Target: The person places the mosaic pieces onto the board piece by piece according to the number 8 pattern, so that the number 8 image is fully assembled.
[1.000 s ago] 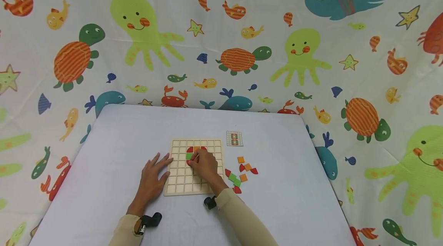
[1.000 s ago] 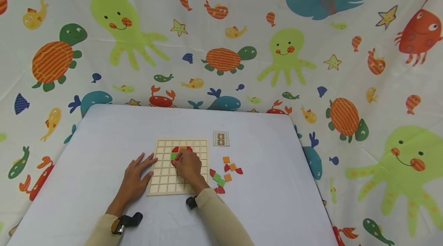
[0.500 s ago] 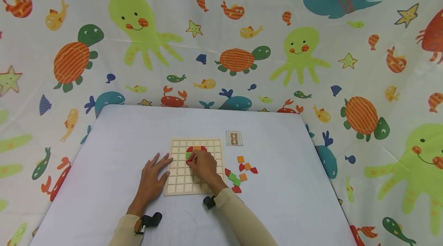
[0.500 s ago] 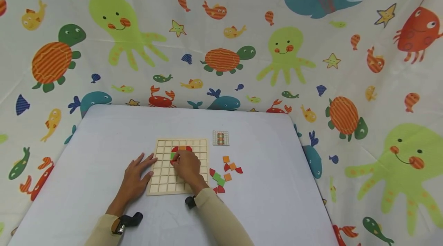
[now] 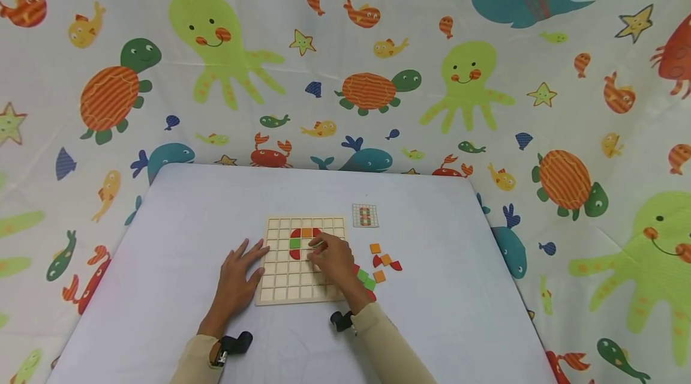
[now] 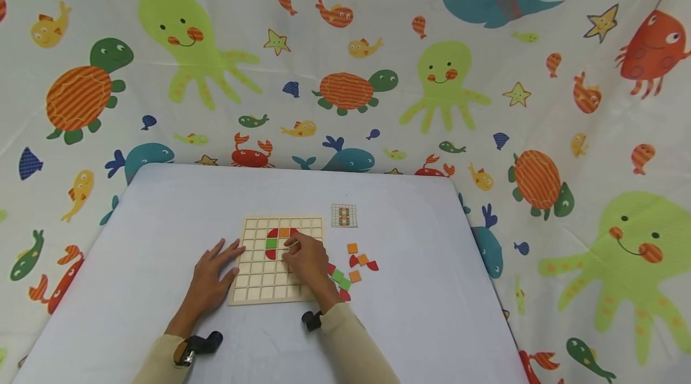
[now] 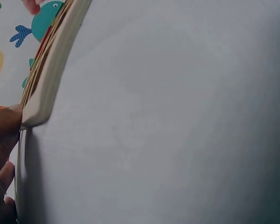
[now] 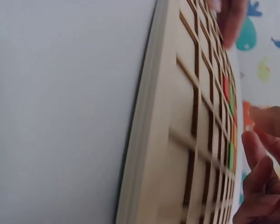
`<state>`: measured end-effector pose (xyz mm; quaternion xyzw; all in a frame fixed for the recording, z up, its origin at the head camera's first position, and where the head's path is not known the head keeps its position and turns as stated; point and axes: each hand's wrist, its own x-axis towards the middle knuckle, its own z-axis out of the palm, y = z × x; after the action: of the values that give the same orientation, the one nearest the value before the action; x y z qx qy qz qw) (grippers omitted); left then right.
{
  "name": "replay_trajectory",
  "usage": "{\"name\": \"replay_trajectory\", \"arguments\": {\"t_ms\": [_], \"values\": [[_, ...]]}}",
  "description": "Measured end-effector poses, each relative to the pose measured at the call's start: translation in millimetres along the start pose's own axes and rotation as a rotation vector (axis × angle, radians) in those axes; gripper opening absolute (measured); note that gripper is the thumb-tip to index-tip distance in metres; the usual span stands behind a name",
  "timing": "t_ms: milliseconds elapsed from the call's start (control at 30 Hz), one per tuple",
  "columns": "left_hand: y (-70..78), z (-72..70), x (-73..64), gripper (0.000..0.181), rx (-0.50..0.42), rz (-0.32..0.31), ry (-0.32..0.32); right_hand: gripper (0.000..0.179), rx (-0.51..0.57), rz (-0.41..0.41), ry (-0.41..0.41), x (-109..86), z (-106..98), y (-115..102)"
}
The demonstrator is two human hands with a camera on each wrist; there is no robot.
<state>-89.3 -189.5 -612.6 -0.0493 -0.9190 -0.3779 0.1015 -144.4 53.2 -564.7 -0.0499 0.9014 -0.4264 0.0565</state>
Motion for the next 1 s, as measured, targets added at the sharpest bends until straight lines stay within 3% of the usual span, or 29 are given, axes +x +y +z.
{"name": "replay_trajectory", "arguments": {"t_ms": [300, 567, 733, 1000], "values": [[-0.7, -0.1, -1.2, 0.053, -0.006, 0.003, 0.003, 0.019, -0.008, 0.022, 0.106, -8.4, -46, 44], [-0.1, -1.3, -2.0, 0.052, -0.021, 0.002, 0.017, 0.030, -0.132, 0.225, 0.217, -12.0, -86, 77], [0.9, -2.2, -1.7, 0.053, -0.018, 0.004, 0.013, 0.028, -0.196, 0.286, 0.207, -10.3, -94, 89], [1.2, -1.6, -1.9, 0.053, -0.005, 0.002, 0.011, 0.021, -0.186, 0.280, 0.155, -3.8, -92, 90]]}}
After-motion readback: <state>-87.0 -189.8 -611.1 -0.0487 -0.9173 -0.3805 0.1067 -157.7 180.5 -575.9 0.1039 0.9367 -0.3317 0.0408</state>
